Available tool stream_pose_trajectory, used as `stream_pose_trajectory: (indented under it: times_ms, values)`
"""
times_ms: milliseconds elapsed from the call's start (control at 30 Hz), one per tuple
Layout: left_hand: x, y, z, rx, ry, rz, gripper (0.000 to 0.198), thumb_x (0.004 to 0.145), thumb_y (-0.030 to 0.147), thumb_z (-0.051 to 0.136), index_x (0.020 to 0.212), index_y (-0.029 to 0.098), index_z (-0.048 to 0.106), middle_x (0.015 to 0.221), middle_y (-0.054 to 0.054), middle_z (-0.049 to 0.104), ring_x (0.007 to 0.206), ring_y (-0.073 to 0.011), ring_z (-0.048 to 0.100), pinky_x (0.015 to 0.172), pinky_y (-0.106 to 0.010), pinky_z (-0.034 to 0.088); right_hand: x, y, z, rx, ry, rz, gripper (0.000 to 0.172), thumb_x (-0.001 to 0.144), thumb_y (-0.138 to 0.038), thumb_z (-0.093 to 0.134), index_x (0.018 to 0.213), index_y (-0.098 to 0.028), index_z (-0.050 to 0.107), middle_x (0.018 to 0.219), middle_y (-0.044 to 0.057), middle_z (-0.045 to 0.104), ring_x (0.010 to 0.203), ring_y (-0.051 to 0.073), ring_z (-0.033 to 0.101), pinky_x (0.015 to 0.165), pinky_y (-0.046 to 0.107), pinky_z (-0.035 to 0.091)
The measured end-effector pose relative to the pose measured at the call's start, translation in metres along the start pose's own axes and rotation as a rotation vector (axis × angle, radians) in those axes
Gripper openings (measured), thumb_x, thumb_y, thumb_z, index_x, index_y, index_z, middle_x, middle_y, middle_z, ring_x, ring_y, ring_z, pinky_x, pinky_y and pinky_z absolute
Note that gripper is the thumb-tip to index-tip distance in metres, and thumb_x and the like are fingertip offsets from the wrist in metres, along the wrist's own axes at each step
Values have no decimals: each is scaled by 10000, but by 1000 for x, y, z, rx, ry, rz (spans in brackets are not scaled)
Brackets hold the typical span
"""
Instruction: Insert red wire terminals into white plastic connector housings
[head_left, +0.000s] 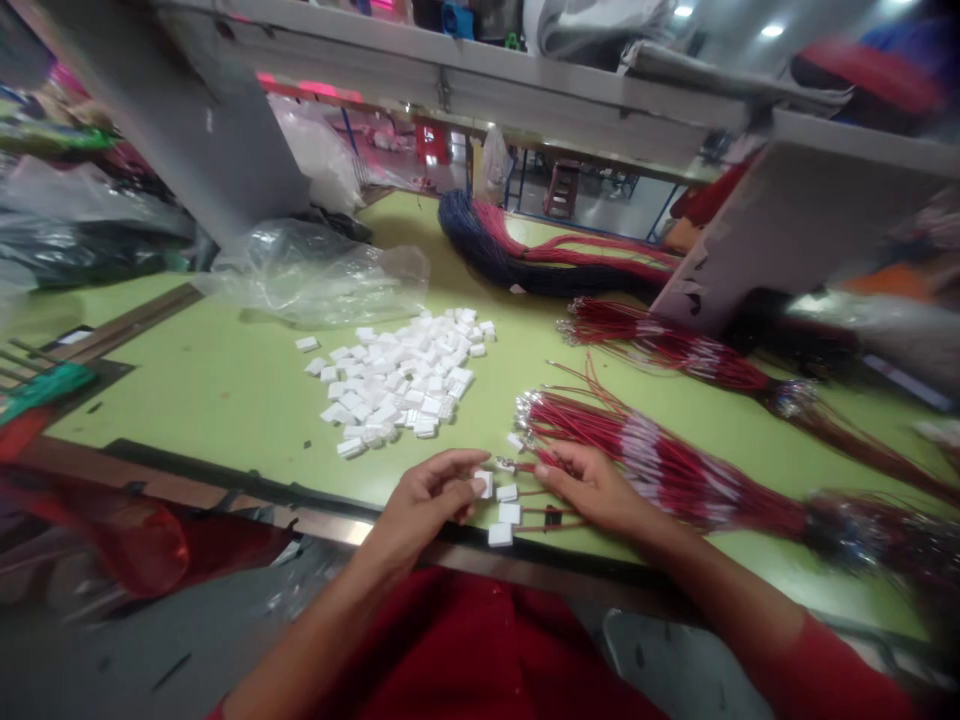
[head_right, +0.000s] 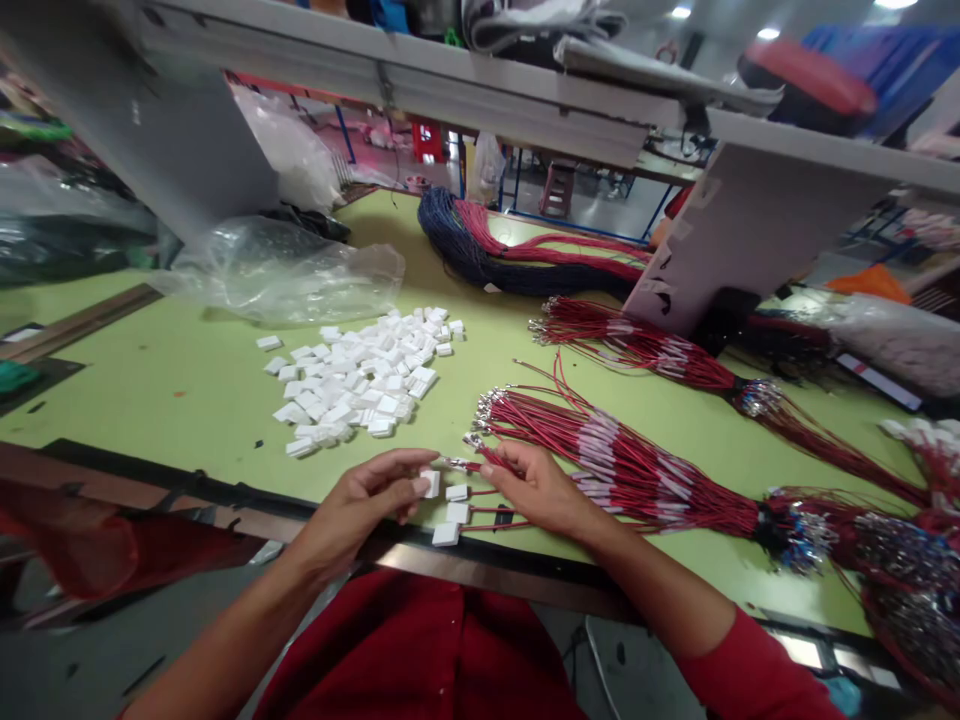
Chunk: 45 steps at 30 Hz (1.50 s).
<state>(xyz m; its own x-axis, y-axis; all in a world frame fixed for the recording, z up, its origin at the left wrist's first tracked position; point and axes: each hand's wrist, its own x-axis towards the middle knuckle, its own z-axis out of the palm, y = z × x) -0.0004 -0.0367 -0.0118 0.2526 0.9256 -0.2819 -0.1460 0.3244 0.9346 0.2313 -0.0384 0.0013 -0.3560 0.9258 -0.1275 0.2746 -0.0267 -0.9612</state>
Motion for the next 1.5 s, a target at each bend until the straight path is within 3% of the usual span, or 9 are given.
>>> stream_pose_trajectory:
  times_ms: [67, 300, 467, 700, 900, 1133, 1500]
  values:
    - [-1, -1, 6, -40, -36, -43, 343, 698, 303, 816, 1010, 173, 757, 644, 3, 645, 519, -92, 510, 531, -203, 423, 0, 0, 0, 12, -2, -5, 371, 913, -513, 575, 881, -146, 619, 705, -26, 487, 633, 112, 422, 580, 228, 333]
    - [-4, 1, 19, -100, -57, -44, 245, 696, 302, 830, 879, 154, 760, 537, 4, 627, 494, -95, 531, 521, -197, 454, 3, -1, 0, 112, 47, 3, 382, 825, -519, 685, 871, -141, 649, 728, -9, 575, 645, 114, 485, 602, 228, 392]
    - [-3, 0, 18, -247, 19, -125, 371, 681, 291, 854, 1007, 142, 758, 660, -30, 704, 566, -111, 625, 591, -210, 545, 3, -4, -1, 154, 34, 49, 415, 789, -534, 711, 904, -136, 696, 776, 20, 651, 673, 136, 547, 632, 253, 442]
    - [1, -1, 20, -406, 65, -209, 372, 596, 282, 923, 866, 116, 729, 648, -49, 720, 541, -113, 666, 587, -187, 590, 0, -4, -1, 78, 80, -3, 372, 787, -522, 711, 775, -154, 651, 684, -13, 566, 613, 116, 488, 577, 232, 409]
    - [-1, 0, 29, -425, 99, -229, 444, 581, 291, 929, 928, 125, 708, 635, -42, 724, 551, -117, 672, 591, -198, 600, -2, 2, 1, -16, 143, -52, 316, 802, -467, 705, 780, -158, 645, 697, -7, 568, 609, 115, 477, 553, 229, 403]
    - [-1, -2, 26, -389, 97, -235, 428, 539, 336, 944, 804, 119, 688, 618, -39, 713, 535, -109, 660, 550, -179, 581, -4, -3, 2, -110, 173, -124, 199, 839, -363, 664, 806, -167, 658, 705, 1, 602, 620, 125, 505, 562, 233, 415]
    - [-12, -9, 38, -283, 176, -103, 416, 596, 377, 910, 795, 124, 646, 652, -28, 717, 584, -134, 692, 593, -218, 595, -3, 7, 10, -386, 322, -289, 146, 882, -278, 597, 775, -185, 631, 671, 17, 619, 610, 156, 540, 590, 266, 416]
